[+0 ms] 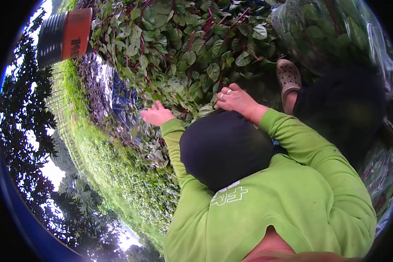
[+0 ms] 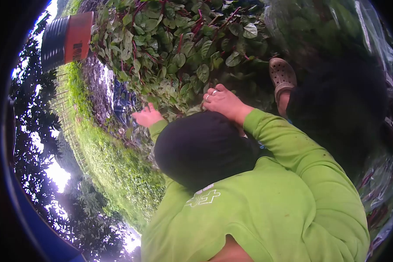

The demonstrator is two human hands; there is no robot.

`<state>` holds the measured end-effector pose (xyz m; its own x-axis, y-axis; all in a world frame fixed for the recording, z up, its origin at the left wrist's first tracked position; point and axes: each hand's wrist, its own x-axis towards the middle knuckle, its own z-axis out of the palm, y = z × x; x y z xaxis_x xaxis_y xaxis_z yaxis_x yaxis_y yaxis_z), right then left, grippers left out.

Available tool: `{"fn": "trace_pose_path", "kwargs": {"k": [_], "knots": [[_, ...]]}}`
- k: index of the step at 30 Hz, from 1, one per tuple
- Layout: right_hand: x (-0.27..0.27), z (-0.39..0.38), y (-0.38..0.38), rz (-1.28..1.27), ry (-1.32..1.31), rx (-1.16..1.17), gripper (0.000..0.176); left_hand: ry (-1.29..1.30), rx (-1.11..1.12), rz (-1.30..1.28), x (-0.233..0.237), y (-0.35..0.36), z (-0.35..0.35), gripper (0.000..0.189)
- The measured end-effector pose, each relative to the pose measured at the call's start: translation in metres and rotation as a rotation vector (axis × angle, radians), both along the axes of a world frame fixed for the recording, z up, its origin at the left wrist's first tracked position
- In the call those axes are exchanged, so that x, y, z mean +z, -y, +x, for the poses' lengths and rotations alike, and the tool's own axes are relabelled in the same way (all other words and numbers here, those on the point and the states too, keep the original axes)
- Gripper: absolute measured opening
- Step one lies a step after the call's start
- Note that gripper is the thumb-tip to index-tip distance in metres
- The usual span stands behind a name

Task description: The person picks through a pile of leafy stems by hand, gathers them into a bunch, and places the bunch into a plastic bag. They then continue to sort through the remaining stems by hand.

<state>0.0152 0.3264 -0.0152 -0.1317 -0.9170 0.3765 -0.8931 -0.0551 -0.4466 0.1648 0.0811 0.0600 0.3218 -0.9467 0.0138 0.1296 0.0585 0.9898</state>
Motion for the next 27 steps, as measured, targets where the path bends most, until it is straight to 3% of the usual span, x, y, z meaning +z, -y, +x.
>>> {"fn": "trace_pose_path", "kwargs": {"k": [2, 3, 5, 6, 7, 10, 13, 16, 17, 20, 22, 25, 27], "knots": [[0.002, -0.003, 0.003, 0.076, 0.056, 0.028, 0.013, 0.384, -0.309, -0.183, 0.006, 0.003, -0.007, 0.047], [0.004, -0.004, 0.003, 0.144, 0.076, 0.047, 0.013, 0.267, -0.470, -0.208, 0.003, 0.009, -0.023, 0.044], [0.005, -0.004, 0.003, 0.165, 0.101, 0.055, 0.014, 0.433, -0.777, -0.225, -0.006, 0.021, -0.070, 0.032], [0.005, -0.004, 0.003, 0.117, 0.104, 0.043, 0.014, 0.648, -0.862, -0.320, -0.013, 0.025, -0.092, 0.025], [0.006, -0.004, 0.003, 0.068, 0.107, 0.033, 0.014, 0.923, -0.876, -0.492, -0.023, 0.031, -0.112, 0.026], [0.005, -0.002, 0.006, 0.027, -0.004, -0.011, 0.014, 1.427, -0.962, -0.477, -0.046, 0.051, -0.143, 0.037], [0.006, -0.006, 0.005, 0.027, -0.010, -0.058, 0.014, 1.518, -1.075, -0.632, -0.043, 0.056, -0.140, 0.035], [0.008, -0.012, 0.003, 0.166, -0.001, -0.039, 0.014, 1.493, -0.981, -0.809, -0.031, 0.029, -0.126, 0.025], [0.007, -0.011, 0.004, 0.098, -0.015, -0.044, 0.014, 1.391, -0.933, -0.848, -0.024, 0.012, -0.121, 0.013], [0.004, -0.006, 0.004, -0.074, -0.068, -0.069, 0.014, 1.152, -1.007, -0.663, -0.025, -0.024, -0.100, 0.014], [0.016, -0.007, 0.005, -0.154, -0.131, -0.098, 0.015, 1.068, -1.190, -0.536, -0.038, -0.045, -0.079, 0.017], [0.014, -0.009, 0.004, -0.080, -0.078, -0.179, 0.013, 0.935, -1.549, -0.123, -0.053, -0.067, -0.054, 0.031], [0.013, -0.010, -0.001, 0.116, 0.004, -0.201, 0.012, 0.760, -1.583, 0.268, -0.043, -0.051, -0.059, 0.030]]}}
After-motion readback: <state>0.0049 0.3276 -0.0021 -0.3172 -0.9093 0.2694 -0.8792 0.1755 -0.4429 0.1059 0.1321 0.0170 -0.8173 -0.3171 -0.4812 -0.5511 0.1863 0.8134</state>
